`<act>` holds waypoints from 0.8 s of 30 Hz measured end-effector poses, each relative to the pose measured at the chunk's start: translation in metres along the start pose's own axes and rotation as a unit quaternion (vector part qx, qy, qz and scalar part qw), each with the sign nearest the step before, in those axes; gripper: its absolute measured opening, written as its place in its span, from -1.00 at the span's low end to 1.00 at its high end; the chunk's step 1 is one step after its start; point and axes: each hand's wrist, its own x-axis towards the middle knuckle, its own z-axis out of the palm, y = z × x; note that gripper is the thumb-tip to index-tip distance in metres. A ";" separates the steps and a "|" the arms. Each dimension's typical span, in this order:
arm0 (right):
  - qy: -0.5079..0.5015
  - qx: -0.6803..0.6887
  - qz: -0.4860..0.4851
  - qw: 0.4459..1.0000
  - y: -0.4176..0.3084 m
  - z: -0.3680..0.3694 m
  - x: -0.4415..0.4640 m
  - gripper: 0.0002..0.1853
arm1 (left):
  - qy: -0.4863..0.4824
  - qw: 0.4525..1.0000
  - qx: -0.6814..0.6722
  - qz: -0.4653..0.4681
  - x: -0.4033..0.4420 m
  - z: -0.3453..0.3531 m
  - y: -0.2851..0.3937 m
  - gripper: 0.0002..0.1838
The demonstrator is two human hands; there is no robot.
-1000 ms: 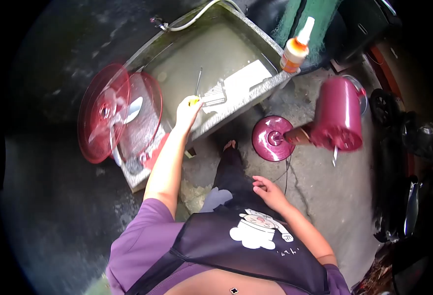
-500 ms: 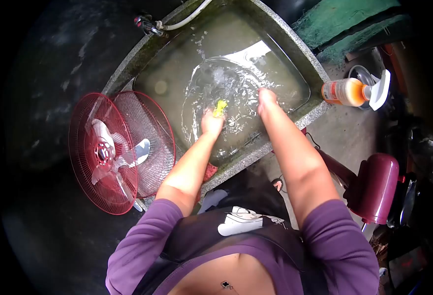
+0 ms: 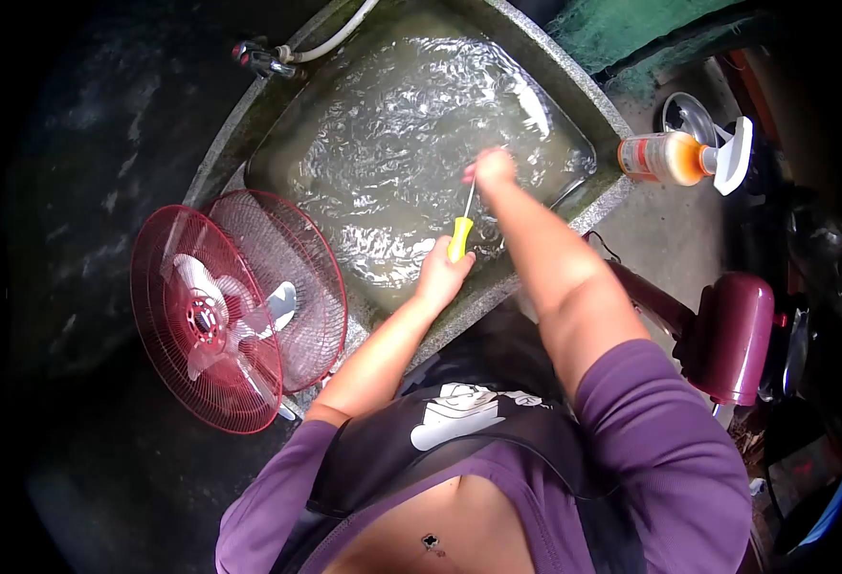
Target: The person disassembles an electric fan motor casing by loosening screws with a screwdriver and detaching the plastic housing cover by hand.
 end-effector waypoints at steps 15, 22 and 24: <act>-0.096 -0.203 -0.123 0.967 0.012 -0.055 -0.158 -0.59 | -0.218 0.771 -0.560 -0.208 0.028 -0.020 -0.009 -0.64; -0.271 -0.320 -0.192 0.887 -0.038 -0.085 -0.222 -0.21 | -0.329 0.765 -0.553 -0.026 -0.026 -0.061 0.056 -0.34; -0.348 -0.149 -0.155 0.913 -0.046 -0.107 -0.252 -0.19 | -0.389 0.747 -0.535 0.066 -0.032 -0.073 0.068 -0.29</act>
